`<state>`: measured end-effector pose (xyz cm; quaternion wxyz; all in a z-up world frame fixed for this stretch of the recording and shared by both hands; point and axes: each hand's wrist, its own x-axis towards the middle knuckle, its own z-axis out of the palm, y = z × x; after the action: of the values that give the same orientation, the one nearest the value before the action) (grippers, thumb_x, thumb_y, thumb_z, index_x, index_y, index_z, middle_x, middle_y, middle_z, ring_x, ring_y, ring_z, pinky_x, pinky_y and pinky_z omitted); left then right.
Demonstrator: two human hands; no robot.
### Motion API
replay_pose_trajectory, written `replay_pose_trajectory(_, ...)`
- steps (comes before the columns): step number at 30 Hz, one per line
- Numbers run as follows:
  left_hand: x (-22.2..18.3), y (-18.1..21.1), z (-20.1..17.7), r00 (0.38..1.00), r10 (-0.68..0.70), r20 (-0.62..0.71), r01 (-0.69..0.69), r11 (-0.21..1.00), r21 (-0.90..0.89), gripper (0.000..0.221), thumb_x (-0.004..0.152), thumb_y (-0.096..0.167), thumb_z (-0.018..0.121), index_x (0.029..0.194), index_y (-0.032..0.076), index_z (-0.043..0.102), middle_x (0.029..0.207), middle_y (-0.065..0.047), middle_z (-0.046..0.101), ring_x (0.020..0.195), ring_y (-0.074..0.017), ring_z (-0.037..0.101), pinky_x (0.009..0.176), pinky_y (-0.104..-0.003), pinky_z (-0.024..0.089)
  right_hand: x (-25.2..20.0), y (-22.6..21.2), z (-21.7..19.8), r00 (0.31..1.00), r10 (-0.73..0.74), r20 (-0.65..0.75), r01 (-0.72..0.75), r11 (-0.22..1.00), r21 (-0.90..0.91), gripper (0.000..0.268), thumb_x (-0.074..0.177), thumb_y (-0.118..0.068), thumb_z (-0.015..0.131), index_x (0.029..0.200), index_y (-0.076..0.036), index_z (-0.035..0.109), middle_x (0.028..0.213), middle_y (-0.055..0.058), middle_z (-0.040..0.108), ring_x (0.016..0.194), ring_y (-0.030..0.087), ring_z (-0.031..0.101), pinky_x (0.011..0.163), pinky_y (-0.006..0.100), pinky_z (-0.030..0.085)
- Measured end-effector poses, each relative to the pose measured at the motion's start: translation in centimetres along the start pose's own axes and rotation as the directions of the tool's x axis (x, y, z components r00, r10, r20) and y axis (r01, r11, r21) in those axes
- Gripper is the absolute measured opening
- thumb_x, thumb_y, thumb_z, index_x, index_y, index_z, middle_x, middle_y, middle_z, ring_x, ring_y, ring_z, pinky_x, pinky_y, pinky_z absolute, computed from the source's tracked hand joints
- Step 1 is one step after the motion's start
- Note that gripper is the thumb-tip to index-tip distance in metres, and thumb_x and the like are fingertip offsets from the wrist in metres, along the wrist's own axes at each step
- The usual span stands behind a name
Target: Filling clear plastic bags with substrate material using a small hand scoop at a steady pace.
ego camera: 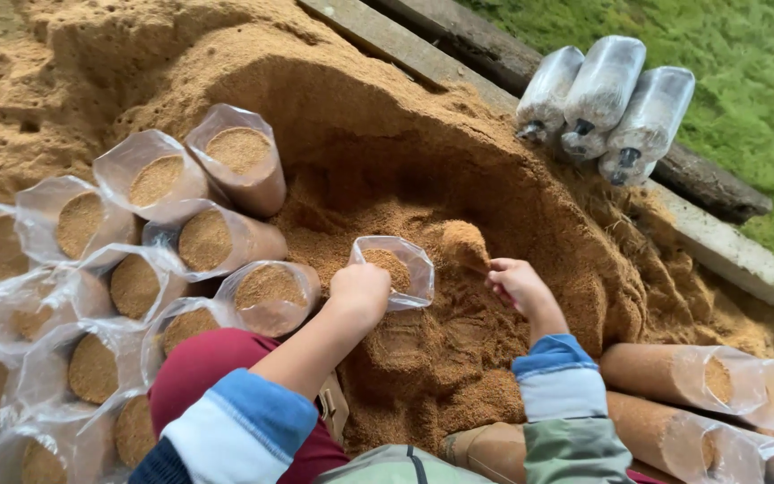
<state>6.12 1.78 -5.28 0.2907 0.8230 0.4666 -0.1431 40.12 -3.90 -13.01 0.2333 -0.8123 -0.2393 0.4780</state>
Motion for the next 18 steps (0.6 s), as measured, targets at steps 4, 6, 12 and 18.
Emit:
replay_pose_trajectory(4, 0.8, 0.1, 0.7, 0.997, 0.032, -0.065, -0.033, 0.999, -0.02, 0.02, 0.089, 0.003, 0.062, 0.098, 0.006, 0.08, 0.093, -0.016, 0.076, 0.095, -0.0386, 0.074, 0.076, -0.06, 0.058, -4.6, -4.4, -1.6, 0.992, -0.112, 0.057, 0.116, 0.99, -0.076, 0.037, 0.093, -0.006, 0.062, 0.129, -0.002, 0.068, 0.079, 0.015, 0.071, 0.058, 0.012, 0.058, 0.048, 0.022, 0.045)
replay_pose_trajectory(6, 1.3, 0.2, 0.9, 0.996, 0.043, -0.079, -0.045, 0.999, -0.03, 0.02, 0.089, 0.004, 0.061, 0.097, 0.007, 0.08, 0.093, -0.016, 0.076, 0.095, -0.0384, 0.074, 0.076, -0.061, 0.058, -7.1, -6.5, -1.1, 0.987, -0.147, 0.065, 0.153, 0.984, -0.094, 0.035, 0.092, -0.007, 0.061, 0.126, -0.002, 0.07, 0.078, 0.014, 0.071, 0.058, 0.012, 0.056, 0.049, 0.022, 0.045)
replay_pose_trajectory(12, -2.1, 1.2, -3.1, 0.996, 0.068, -0.061, -0.07, 0.997, -0.024, 0.025, 0.091, -0.001, 0.056, 0.102, 0.003, 0.078, 0.099, -0.017, 0.075, 0.1, -0.0394, 0.073, 0.075, -0.061, 0.058, -12.3, -8.9, 4.2, 0.95, -0.299, 0.087, 0.311, 0.927, -0.212, 0.032, 0.09, -0.006, 0.063, 0.12, -0.007, 0.074, 0.075, 0.013, 0.073, 0.058, 0.013, 0.059, 0.049, 0.023, 0.046)
replay_pose_trajectory(18, 1.1, 0.2, 1.0, 0.996, 0.024, -0.088, -0.028, 0.999, -0.036, 0.022, 0.089, -0.002, 0.058, 0.102, -0.004, 0.076, 0.098, -0.02, 0.073, 0.098, -0.044, 0.071, 0.069, -0.068, 0.054, -13.1, -7.7, 9.0, 0.836, -0.547, 0.036, 0.415, 0.589, -0.693, 0.023, 0.094, -0.023, 0.058, 0.114, -0.034, 0.062, 0.103, 0.003, 0.07, 0.091, 0.029, 0.072, 0.083, 0.045, 0.06)
